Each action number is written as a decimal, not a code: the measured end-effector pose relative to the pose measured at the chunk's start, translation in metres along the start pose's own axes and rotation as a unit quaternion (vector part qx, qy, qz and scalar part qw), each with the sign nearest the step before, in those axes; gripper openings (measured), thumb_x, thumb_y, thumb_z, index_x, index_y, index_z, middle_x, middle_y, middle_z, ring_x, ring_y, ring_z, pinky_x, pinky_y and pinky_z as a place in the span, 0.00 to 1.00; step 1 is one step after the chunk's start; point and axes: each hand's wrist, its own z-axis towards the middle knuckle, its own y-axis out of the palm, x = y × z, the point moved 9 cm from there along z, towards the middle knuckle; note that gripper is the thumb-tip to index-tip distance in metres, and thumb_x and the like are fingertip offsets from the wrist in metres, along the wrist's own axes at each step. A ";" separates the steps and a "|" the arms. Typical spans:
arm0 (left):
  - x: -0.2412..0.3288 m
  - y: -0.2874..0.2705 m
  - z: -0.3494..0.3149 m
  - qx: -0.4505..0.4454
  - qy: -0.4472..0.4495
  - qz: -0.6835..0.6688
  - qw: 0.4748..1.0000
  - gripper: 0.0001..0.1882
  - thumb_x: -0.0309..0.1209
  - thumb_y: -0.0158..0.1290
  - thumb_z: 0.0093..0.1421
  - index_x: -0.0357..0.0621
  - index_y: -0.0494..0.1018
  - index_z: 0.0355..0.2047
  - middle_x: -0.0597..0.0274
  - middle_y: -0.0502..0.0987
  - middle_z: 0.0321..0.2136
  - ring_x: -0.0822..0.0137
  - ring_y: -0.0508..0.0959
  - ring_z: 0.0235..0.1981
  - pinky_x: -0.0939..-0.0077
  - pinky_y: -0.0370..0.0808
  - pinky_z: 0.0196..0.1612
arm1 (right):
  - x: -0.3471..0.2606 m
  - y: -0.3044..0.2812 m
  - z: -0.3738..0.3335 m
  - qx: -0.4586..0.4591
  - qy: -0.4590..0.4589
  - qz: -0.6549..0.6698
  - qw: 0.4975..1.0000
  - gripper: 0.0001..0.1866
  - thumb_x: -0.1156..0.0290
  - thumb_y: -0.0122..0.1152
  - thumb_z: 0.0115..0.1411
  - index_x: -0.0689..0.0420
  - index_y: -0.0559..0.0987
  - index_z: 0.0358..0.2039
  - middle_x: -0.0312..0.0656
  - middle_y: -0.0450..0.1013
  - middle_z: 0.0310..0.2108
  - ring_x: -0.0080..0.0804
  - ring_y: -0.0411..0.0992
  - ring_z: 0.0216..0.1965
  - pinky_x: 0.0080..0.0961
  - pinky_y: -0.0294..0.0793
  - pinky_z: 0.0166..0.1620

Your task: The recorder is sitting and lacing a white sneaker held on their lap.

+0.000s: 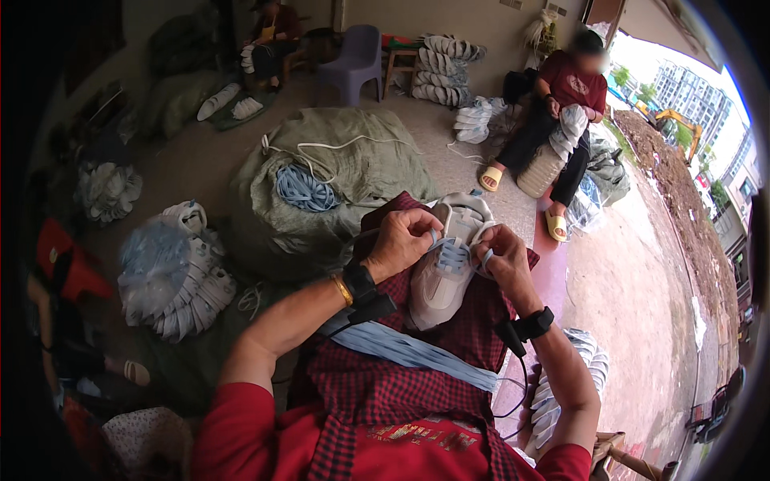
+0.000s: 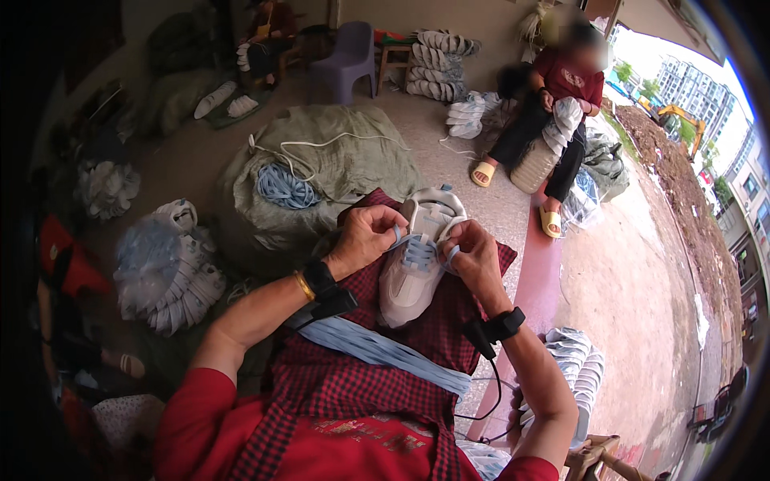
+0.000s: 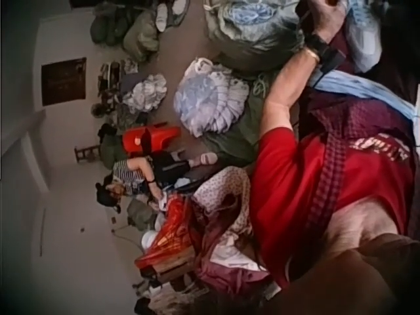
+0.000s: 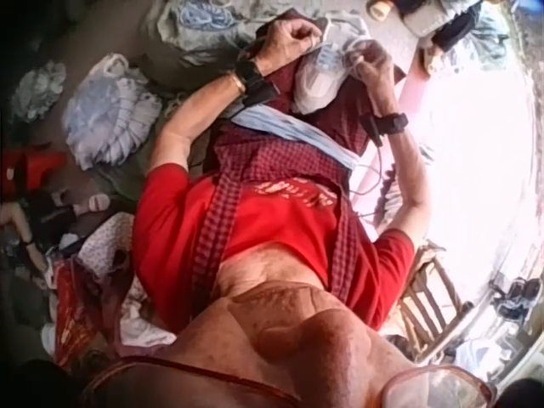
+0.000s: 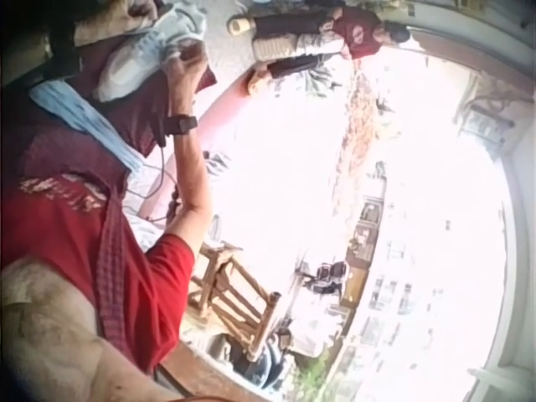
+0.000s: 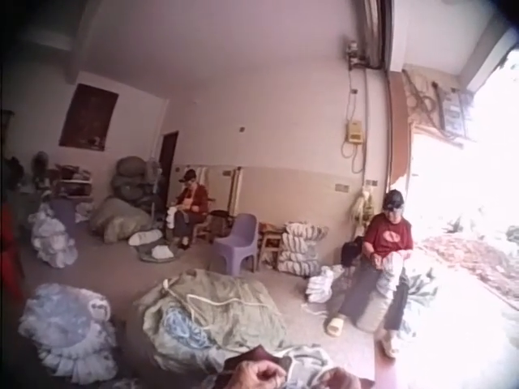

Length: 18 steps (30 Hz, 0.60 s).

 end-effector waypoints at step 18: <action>0.021 0.016 0.038 -0.304 0.071 0.217 0.925 0.12 0.24 0.63 0.48 0.38 0.77 0.34 0.59 0.78 0.21 0.75 0.76 0.23 0.73 0.74 0.30 | -0.055 0.063 0.032 -0.048 -0.216 -0.412 0.884 0.08 0.70 0.62 0.56 0.60 0.76 0.25 0.49 0.74 0.23 0.49 0.77 0.28 0.40 0.74 0.30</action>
